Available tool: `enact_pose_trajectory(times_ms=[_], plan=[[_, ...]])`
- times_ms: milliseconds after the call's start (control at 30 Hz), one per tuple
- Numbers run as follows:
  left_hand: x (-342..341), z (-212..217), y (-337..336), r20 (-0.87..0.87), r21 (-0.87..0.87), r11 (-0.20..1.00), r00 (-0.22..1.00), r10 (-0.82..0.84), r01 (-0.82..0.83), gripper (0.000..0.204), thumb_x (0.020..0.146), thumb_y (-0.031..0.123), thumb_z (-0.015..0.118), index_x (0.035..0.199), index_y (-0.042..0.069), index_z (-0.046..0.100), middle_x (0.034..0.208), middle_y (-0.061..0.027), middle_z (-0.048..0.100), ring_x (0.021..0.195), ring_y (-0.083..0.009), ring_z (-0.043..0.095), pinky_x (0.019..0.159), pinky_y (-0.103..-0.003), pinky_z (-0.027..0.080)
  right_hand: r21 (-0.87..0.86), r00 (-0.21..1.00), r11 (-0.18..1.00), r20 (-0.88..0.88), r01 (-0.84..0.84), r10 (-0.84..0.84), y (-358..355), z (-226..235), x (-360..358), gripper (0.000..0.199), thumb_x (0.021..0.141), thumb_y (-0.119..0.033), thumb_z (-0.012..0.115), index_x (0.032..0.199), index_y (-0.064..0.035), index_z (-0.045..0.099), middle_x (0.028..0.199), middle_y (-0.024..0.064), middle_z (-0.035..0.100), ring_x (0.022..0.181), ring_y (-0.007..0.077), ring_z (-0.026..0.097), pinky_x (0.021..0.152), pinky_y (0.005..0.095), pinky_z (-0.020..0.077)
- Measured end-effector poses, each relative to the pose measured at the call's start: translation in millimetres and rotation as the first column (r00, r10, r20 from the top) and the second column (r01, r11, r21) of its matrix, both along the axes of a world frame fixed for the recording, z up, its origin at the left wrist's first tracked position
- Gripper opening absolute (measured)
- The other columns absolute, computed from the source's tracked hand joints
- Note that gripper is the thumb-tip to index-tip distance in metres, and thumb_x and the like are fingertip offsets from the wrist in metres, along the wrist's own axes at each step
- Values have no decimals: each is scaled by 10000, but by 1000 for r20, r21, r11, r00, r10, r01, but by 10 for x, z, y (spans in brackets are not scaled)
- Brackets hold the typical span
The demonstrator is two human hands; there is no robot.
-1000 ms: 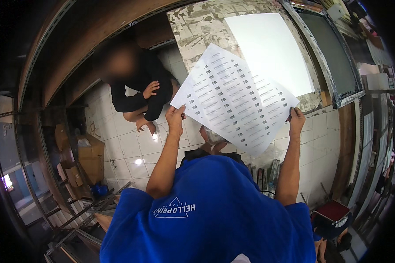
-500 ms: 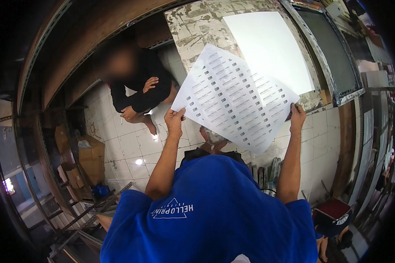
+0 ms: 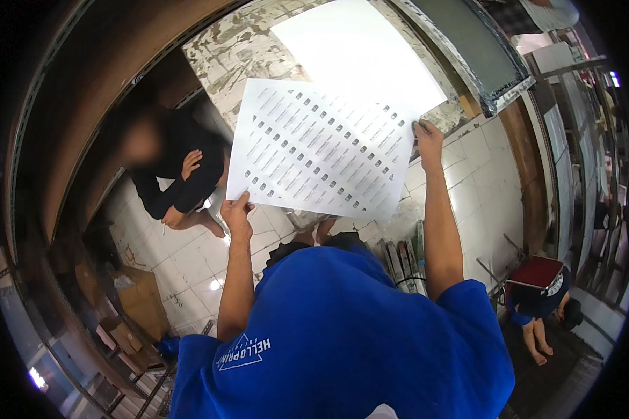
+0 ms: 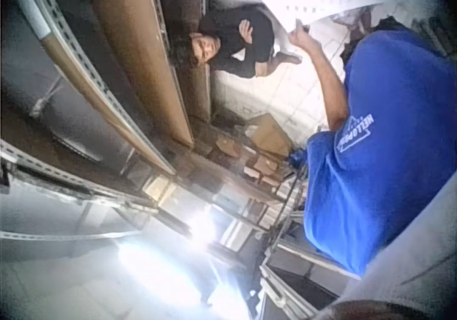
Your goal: The person aligns a white sheet of paper on a printing table, lowers a screen frame onto it, and uses a squeegee to apply ink through the screen.
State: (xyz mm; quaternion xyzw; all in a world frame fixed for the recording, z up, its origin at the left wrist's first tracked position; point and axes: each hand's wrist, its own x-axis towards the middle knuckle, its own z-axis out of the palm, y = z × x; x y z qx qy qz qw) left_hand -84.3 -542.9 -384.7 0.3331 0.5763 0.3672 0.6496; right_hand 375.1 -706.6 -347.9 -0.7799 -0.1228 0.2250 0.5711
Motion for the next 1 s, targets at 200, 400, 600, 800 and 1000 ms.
enact_pose_trajectory(times_ms=[200, 400, 600, 800, 1000], plan=[[10, 55, -21, -8, -27, 1000, 1000, -8, 7, 202, 826, 57, 681, 1015, 77, 612, 846, -8, 666, 641, -98, 578, 554, -245, 462, -1, 993, 996, -80, -84, 84, 39, 87, -14, 319, 830, -55, 667, 1112, 83, 612, 893, 86, 674, 750, 104, 596, 641, 216, 467], [-8, 20, -22, -3, -29, 1000, 1000, -1, 1, 209, 828, 60, 679, 1025, 77, 610, 856, -8, 666, 640, -92, 582, 546, -241, 472, 19, 988, 988, -17, -152, 152, 1, 20, -41, 411, 805, -11, 646, 1188, 104, 550, 921, 139, 679, 797, 151, 630, 704, 237, 494], [21, 33, -36, 5, -10, 1000, 1000, -10, 10, 213, 829, 65, 678, 1031, 66, 610, 873, -17, 670, 642, -91, 590, 544, -242, 497, -76, 980, 978, 36, -194, 197, 5, 102, -44, 407, 798, -15, 645, 1185, 79, 563, 907, 109, 682, 730, 125, 613, 615, 233, 477], [26, 63, -51, -32, -28, 1000, 999, 13, -14, 244, 829, 72, 684, 1058, 51, 604, 882, -24, 673, 649, -95, 597, 549, -250, 515, -8, 982, 982, 10, -187, 187, -15, 135, -54, 240, 803, -29, 644, 1025, 60, 627, 825, 95, 674, 678, 110, 599, 565, 237, 462], [39, 55, -48, -44, -2, 998, 997, 56, -56, 230, 832, 42, 674, 1042, 5, 588, 845, -78, 674, 651, -147, 650, 499, -249, 545, -1, 987, 987, 19, -162, 162, -80, 68, -9, 142, 813, -41, 661, 922, 49, 648, 751, 67, 647, 600, 97, 554, 482, 237, 423]])
